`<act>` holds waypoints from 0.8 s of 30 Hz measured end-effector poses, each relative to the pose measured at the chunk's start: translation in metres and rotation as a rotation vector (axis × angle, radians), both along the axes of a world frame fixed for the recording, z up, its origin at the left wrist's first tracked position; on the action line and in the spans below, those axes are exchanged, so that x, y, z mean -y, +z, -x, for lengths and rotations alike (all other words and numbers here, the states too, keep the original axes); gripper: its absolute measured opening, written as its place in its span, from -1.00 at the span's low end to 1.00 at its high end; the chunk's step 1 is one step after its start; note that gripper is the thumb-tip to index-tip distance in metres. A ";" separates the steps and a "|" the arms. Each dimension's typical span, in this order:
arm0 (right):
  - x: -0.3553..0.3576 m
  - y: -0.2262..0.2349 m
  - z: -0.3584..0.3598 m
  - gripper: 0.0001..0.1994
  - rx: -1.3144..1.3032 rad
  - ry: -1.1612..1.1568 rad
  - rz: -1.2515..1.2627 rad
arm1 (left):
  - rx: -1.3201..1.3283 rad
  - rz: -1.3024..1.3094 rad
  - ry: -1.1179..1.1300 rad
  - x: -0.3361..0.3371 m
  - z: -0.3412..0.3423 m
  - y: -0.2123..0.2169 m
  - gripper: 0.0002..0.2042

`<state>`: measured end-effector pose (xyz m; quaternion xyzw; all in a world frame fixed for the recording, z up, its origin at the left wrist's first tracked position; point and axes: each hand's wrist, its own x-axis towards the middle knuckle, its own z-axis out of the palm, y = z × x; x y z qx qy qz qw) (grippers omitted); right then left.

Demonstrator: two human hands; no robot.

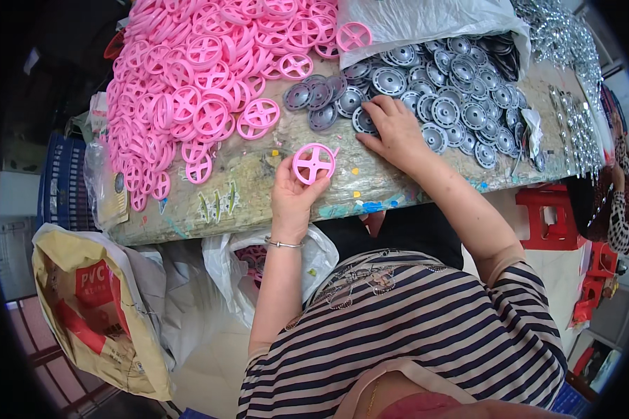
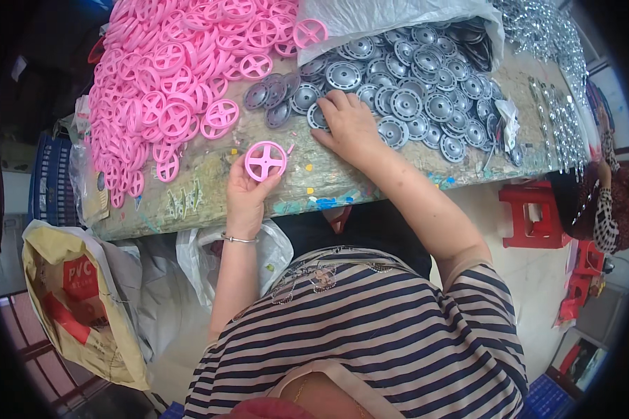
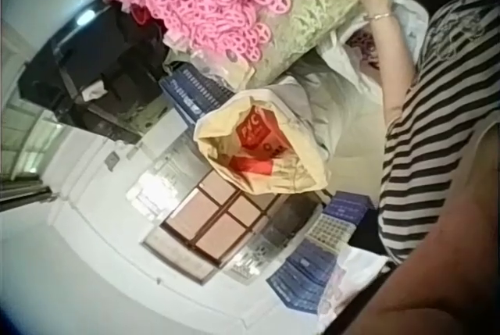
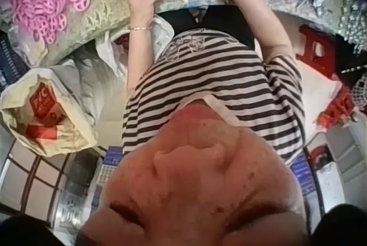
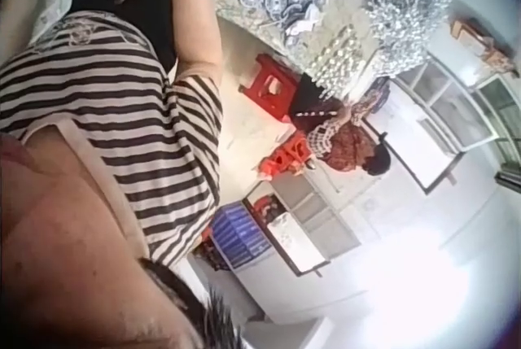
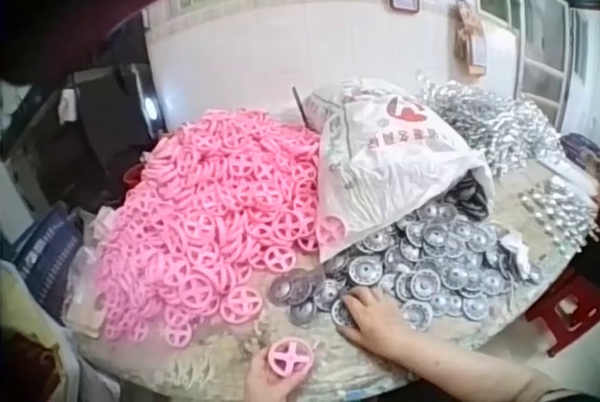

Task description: Assembling small metal gears into pink plastic wheels at a workbench.

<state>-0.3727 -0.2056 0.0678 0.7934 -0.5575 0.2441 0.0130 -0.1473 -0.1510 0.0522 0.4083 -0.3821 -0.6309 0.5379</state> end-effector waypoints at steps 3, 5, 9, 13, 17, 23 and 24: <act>0.007 -0.006 -0.003 -0.63 -0.009 0.011 0.005 | 0.004 -0.009 -0.009 0.001 -0.002 -0.001 -0.50; 0.011 0.001 -0.001 -0.75 0.103 0.033 -0.042 | -0.028 -0.022 -0.007 0.002 -0.003 0.001 -0.54; -0.002 0.034 -0.019 -0.78 0.364 0.037 -0.243 | -0.086 -0.064 0.005 0.001 -0.006 0.000 -0.57; -0.029 0.024 -0.050 -0.71 0.620 0.267 -0.302 | -0.085 -0.037 -0.087 0.002 -0.002 0.006 -0.56; -0.033 0.021 -0.058 -0.67 0.646 0.183 -0.415 | -0.088 -0.031 -0.108 0.001 -0.004 0.002 -0.51; -0.027 0.010 -0.057 -0.67 0.792 0.165 -0.604 | -0.050 -0.030 -0.196 0.000 -0.007 0.004 -0.51; -0.026 0.010 -0.055 -0.68 0.883 0.141 -0.780 | -0.051 -0.026 -0.194 0.000 -0.006 0.005 -0.51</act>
